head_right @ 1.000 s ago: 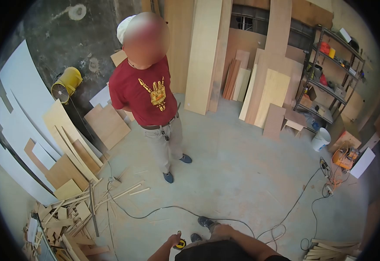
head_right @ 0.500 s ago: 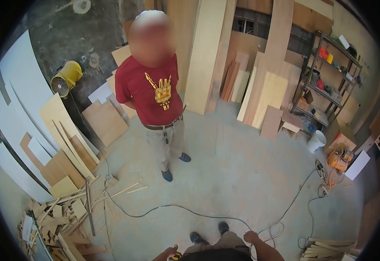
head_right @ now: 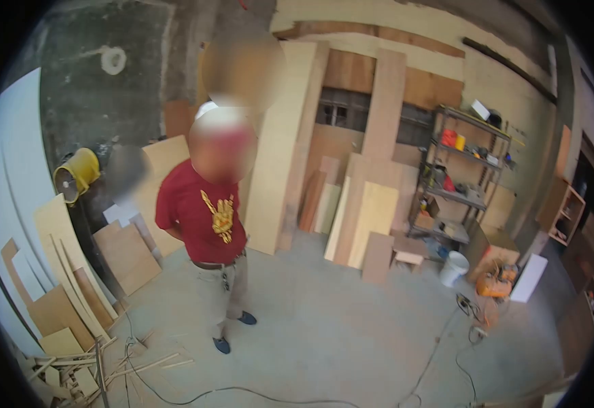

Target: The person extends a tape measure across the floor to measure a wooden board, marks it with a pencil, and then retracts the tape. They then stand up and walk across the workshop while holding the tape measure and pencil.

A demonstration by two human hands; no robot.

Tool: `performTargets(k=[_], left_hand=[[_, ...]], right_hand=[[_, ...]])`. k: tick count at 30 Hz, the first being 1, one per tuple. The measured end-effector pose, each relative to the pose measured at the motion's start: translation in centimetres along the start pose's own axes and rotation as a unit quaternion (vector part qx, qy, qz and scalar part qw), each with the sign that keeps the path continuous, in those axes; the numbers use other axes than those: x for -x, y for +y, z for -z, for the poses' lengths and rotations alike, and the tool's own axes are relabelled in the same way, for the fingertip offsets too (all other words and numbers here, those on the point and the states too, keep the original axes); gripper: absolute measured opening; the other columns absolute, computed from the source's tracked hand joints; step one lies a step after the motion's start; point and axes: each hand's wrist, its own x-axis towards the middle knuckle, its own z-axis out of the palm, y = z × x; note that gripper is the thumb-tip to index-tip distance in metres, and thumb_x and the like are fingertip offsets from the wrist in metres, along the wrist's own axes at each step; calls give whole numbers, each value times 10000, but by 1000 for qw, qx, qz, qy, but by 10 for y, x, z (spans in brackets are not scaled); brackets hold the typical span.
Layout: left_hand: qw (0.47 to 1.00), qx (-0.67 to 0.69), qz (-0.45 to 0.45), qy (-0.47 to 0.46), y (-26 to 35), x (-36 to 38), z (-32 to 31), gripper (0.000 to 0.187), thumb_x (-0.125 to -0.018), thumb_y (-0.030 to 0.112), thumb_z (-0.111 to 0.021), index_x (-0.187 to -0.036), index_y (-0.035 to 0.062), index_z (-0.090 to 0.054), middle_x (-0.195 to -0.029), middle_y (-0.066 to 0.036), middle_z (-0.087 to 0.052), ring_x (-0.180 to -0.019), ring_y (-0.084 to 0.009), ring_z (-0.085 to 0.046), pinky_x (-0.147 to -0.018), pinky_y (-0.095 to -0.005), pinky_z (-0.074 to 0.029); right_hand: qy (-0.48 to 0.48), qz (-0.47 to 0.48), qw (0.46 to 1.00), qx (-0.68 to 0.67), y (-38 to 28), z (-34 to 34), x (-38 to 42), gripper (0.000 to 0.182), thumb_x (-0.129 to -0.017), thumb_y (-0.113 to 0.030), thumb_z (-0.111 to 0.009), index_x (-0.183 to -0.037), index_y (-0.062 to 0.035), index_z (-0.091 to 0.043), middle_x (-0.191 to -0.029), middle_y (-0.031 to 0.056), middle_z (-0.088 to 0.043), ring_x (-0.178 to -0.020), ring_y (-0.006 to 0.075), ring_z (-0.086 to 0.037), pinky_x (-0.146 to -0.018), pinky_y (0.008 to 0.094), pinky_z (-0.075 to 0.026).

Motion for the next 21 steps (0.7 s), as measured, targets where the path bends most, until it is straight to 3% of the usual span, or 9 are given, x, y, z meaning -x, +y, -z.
performTargets(k=[1,2,9,10,13,15,17,18,21], left_hand=[[1000,-10,-4,-5,0,-3,-4,777,-916,584,-330,-1093,-134,-568,-1107,-302,-590,-1067,-379,-572,-897,-424,-431],[1000,-19,-8,-8,2,-7,-6,776,-916,584,-330,-1093,-134,-568,-1108,-303,-589,-1068,-380,-571,-898,-424,-430],[992,-103,-61,-25,61,-11,-15,767,-916,578,-330,-1096,-129,-568,-1114,-308,-583,-1076,-387,-565,-907,-427,-427],[990,-118,-70,-27,68,-10,-19,765,-916,577,-330,-1097,-128,-568,-1115,-309,-582,-1077,-388,-564,-908,-427,-427],[980,-168,-100,-45,77,-3,-33,761,-916,574,-330,-1098,-126,-568,-1118,-311,-579,-1080,-391,-562,-911,-429,-425],[969,-208,-121,-64,73,7,-38,759,-917,573,-330,-1099,-124,-568,-1120,-313,-577,-1082,-393,-560,-914,-429,-425],[956,-245,-138,-82,65,16,-44,756,-917,571,-331,-1100,-123,-568,-1121,-314,-576,-1085,-395,-558,-916,-430,-424],[950,-261,-145,-89,68,21,-50,755,-917,570,-331,-1101,-122,-568,-1122,-315,-575,-1086,-396,-557,-918,-430,-423],[933,-307,-156,-102,57,42,-65,751,-917,568,-331,-1102,-120,-568,-1125,-318,-572,-1089,-399,-555,-921,-432,-422]], right_hand=[[24,-60,993,-94,-36,47,10,182,-593,-275,-640,-676,-113,-648,-757,177,-624,-751,338,-599,-659,485,-460],[-125,-139,980,-64,-82,110,18,256,-828,-233,-533,-862,-48,-707,-820,177,-651,-804,335,-646,-710,452,-513],[-145,8,983,111,-30,-5,131,184,-787,-236,-578,-858,-80,-646,-905,105,-662,-804,269,-659,-665,407,-541],[-237,-160,956,-60,-43,-4,144,185,-771,-222,-596,-862,-78,-668,-896,109,-668,-794,283,-665,-660,407,-543],[-265,-172,949,-13,-84,-7,184,223,-764,-245,-592,-845,-67,-701,-868,126,-680,-785,288,-672,-675,426,-525],[-224,-402,825,-329,-110,-31,211,222,-803,-166,-531,-871,-38,-700,-784,106,-674,-622,220,-647,-544,359,-539],[-245,-423,808,-329,-139,-38,234,200,-800,-182,-536,-842,-66,-694,-753,81,-671,-630,200,-646,-544,350,-536],[-186,-521,735,-391,-155,-32,246,191,-788,-180,-540,-831,-66,-687,-731,85,-668,-617,199,-643,-542,355,-534],[-184,-504,765,-358,-190,-16,277,178,-760,-138,-549,-785,-51,-701,-748,106,-678,-623,214,-660,-560,374,-542]])
